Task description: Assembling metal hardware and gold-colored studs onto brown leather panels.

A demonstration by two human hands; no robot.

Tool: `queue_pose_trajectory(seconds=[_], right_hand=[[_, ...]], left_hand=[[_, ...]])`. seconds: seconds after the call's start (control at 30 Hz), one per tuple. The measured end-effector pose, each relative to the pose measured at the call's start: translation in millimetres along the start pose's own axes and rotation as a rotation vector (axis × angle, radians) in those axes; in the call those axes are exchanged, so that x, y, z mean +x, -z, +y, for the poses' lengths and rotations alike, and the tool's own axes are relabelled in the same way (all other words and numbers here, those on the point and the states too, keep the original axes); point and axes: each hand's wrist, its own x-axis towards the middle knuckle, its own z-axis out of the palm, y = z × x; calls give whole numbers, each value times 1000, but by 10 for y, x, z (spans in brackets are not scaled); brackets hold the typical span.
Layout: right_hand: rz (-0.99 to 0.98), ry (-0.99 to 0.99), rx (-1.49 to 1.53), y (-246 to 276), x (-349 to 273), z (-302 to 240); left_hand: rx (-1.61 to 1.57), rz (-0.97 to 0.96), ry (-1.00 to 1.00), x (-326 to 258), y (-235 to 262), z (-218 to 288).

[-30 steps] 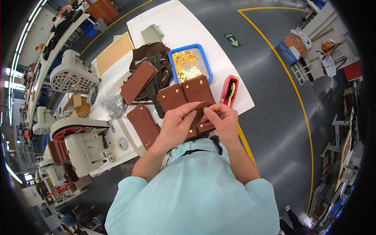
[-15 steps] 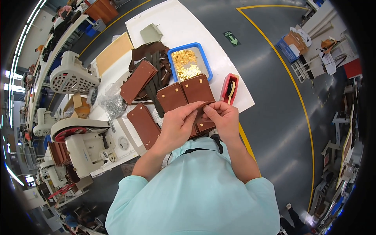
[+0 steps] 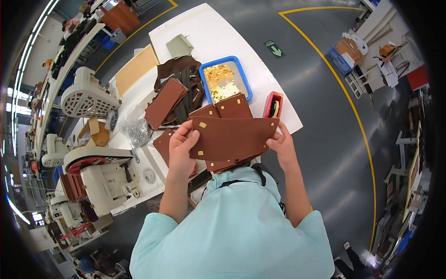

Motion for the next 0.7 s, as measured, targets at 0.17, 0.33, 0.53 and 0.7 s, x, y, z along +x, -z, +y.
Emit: queue_pose_trajectory(seconds=[0.17, 0.33, 0.53, 0.7], right_hand=[[6, 37, -139, 69, -60, -89], [-293, 75, -621, -258, -220, -232], [-487, 163, -749, -468, -326, -246], [-167, -90, -192, 207, 208, 52]], left_hand=[[480, -300, 187, 10, 501, 257], [722, -451, 354, -58, 120, 226], [1124, -363, 40, -163, -228, 13], [1261, -325, -305, -300, -227, 51]])
